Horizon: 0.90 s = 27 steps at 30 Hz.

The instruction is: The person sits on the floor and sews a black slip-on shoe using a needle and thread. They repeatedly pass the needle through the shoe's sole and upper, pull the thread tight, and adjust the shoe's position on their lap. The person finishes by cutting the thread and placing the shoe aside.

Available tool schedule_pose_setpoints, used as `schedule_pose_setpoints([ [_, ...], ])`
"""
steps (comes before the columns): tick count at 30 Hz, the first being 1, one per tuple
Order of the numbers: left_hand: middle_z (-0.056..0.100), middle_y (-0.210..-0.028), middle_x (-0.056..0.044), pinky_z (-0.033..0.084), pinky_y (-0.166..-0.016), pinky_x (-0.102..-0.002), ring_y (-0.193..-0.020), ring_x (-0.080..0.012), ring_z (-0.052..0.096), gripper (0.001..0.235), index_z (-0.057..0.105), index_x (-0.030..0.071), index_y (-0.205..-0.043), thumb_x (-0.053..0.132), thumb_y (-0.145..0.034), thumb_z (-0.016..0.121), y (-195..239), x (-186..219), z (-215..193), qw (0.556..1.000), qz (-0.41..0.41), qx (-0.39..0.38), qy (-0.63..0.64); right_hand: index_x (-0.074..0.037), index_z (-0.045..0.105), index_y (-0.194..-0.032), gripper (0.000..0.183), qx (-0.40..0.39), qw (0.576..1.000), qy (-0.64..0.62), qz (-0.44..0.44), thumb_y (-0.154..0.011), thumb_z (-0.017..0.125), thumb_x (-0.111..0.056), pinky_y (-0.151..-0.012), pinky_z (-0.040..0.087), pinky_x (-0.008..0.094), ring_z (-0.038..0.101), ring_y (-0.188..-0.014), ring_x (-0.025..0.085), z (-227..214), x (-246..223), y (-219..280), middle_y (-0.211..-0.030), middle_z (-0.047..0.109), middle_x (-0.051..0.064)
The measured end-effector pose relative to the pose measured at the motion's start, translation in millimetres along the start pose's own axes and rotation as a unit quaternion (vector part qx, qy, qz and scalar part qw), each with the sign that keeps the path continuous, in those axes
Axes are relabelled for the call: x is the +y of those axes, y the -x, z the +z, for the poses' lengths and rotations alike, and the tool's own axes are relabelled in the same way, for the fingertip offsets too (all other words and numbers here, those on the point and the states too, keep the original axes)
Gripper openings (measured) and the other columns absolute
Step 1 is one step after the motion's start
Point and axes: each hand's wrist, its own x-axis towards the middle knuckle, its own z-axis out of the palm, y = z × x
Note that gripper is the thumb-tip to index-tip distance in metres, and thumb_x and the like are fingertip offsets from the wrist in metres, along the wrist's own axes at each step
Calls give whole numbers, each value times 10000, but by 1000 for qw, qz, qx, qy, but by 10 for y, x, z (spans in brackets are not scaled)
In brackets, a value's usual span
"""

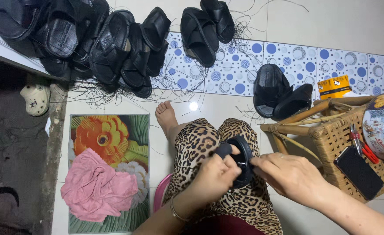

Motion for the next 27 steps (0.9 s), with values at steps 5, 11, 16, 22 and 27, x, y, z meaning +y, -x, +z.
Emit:
schedule_pose_setpoints([
  [5, 625, -798, 3, 508, -731, -339, -716, -156, 605, 389, 506, 75, -1326, 131, -949, 587, -44, -129, 57, 991, 125, 8, -54, -438, 414, -1456, 571, -243, 961, 95, 95, -923, 566, -303, -561, 564, 461, 698, -692, 266, -290, 41, 250, -834, 606, -36],
  [11, 643, -850, 1, 533, -760, -343, -738, -178, 637, 406, 515, 102, -1386, 105, -981, 549, -87, -181, -28, 980, 171, 68, -72, -708, 389, -1448, 630, -303, 894, 59, 325, -848, 557, -614, -713, 645, 325, 812, -815, 88, -682, 344, 520, -1197, 753, -326],
  [16, 672, -1105, -150, 569, -738, -441, -776, -268, 674, 504, 406, 93, -1526, 227, -1043, 358, -21, -32, -60, 981, 98, 38, -166, -213, 799, -1339, 486, -53, 855, -391, 338, -855, 768, -241, -449, 289, 247, 340, -477, 93, 104, 290, 504, -550, 484, -37],
  [22, 440, -733, 54, 543, -682, -243, -656, -113, 467, 337, 531, 127, -1377, 120, -1041, 512, -108, -202, 42, 999, 14, 46, 14, 21, 624, -811, 281, 145, 703, -620, 316, -999, 621, -186, -369, 409, 250, 481, -534, 153, 390, -48, 236, -778, 550, 100],
  [27, 747, -1066, -186, 578, -788, -428, -838, -357, 738, 248, 608, 23, -1220, 110, -999, 535, -349, -646, 158, 891, 327, 265, -172, 0, 565, -752, 296, 146, 611, -751, 203, -998, 607, -159, -376, 396, 230, 451, -522, 167, 287, -61, 124, -753, 464, 149],
])
